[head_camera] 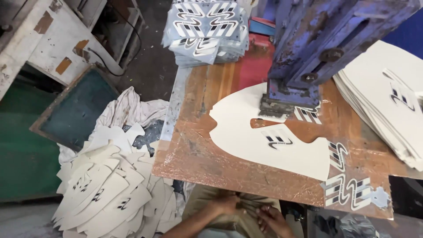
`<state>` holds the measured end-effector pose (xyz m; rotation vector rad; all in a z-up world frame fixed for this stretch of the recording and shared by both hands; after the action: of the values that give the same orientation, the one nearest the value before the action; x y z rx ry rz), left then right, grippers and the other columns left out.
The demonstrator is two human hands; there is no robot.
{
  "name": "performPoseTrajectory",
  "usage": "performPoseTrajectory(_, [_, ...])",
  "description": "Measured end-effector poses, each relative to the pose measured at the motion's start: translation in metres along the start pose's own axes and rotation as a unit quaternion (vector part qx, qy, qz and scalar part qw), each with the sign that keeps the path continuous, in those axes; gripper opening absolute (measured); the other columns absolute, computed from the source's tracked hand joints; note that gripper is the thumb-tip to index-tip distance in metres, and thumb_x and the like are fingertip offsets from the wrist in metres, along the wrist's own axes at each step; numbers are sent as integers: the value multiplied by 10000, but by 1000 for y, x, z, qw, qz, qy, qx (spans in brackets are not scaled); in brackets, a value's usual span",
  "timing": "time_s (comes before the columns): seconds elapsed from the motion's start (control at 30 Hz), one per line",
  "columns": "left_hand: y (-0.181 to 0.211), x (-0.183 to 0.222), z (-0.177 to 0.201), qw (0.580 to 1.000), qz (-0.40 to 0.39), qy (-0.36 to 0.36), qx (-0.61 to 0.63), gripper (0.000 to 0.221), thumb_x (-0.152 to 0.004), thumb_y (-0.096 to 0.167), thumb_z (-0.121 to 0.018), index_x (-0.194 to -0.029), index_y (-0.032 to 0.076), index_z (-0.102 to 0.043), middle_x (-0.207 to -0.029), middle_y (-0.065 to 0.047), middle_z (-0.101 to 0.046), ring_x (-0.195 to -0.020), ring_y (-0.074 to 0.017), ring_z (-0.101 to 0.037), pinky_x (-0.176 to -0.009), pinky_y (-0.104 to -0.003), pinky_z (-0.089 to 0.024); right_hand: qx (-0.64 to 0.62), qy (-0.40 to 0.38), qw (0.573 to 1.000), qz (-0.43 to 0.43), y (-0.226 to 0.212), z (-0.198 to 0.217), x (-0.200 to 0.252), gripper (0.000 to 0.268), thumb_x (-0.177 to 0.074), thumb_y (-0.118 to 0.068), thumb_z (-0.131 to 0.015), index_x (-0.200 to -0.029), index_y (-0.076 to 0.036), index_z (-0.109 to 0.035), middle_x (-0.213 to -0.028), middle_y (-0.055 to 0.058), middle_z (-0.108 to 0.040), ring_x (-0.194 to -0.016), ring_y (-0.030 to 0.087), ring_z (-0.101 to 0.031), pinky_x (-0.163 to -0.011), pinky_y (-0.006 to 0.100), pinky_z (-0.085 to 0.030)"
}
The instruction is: The recorder is applying decorative stickers to white shoe upper parts using an industrial press machine.
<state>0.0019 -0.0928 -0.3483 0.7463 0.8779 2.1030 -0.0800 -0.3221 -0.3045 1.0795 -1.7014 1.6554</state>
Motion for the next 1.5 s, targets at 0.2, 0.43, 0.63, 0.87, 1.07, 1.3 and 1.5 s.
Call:
performPoseTrajectory(0.2, [42, -15, 24, 959, 141, -241, -53, 1079, -680, 693, -822, -1324, -134, -567, -1405, -299, -566, -1304, -423, -547, -1104, -474, -416, -17, 104, 994, 13, -4, -13, 16, 328, -948, -310, -692, -983, 13, -653, -670, 134, -687, -504, 238, -658, -469, 387, -526])
performPoseTrajectory(0.43, [23, -13, -7, 964, 119, -235, -37, 808, -669, 613, -808, -1081, -81, -755, -1259, -273, -714, -1194, -407, -642, -1034, -480, -483, -236, 231, 937, 115, 99, 86, 5, 385, -938, -463, -594, -1173, -160, -614, -981, 71, -718, -782, 270, -687, -635, 485, -585])
performPoseTrajectory(0.63, [8, -24, -27, 969, 101, -215, -62, 799, -713, 694, -795, -1089, -11, -785, -1288, -245, -644, -1258, -429, -550, -1074, -556, -410, -449, 279, 842, 106, 64, 151, 31, 607, -874, -789, -344, -1204, -375, -640, -1050, 65, -684, -864, 293, -628, -683, 484, -511])
performPoseTrajectory(0.87, [-2, -20, -28, 967, 105, -231, -28, 814, -739, 742, -690, -1102, 21, -788, -1158, -228, -732, -1151, -409, -649, -1013, -541, -484, -347, 400, 824, 203, -34, 91, 53, 572, -1151, -663, -457, -970, -131, -566, -724, 33, -488, -487, 165, -376, -410, 309, -256])
performPoseTrajectory(1.07, [-5, -22, -33, 956, 102, -275, 21, 765, -850, 710, -684, -1124, -4, -731, -1159, -231, -672, -1117, -414, -617, -941, -576, -474, -380, 363, 832, 178, -50, 82, 60, 484, -1040, -644, -393, -902, -208, -550, -581, -30, -380, -399, 116, -264, -356, 282, -199])
performPoseTrajectory(1.3, [28, -7, 4, 959, 123, -256, -6, 688, -838, 652, -647, -1094, 22, -747, -1146, -195, -715, -1123, -371, -641, -965, -553, -476, -377, 348, 839, 182, -35, 90, 58, 448, -1081, -623, -415, -916, -221, -525, -623, -42, -395, -465, 105, -338, -395, 264, -254])
performPoseTrajectory(1.5, [16, 3, -23, 982, 57, -174, -47, 663, -891, 584, -612, -1253, 29, -606, -1278, -228, -593, -1209, -406, -536, -1022, -543, -415, -376, 420, 816, 128, -19, 98, 70, 442, -1050, -569, -409, -1030, -182, -622, -787, -5, -609, -622, 158, -559, -539, 319, -483])
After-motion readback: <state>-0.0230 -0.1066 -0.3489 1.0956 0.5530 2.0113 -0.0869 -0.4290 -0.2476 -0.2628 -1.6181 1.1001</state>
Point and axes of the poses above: each hand's wrist, its own x-axis away from the middle knuckle, its own z-axis out of the back of the hand, y = z × x, the point moved 3 cm from there along -x, towards the middle knuckle
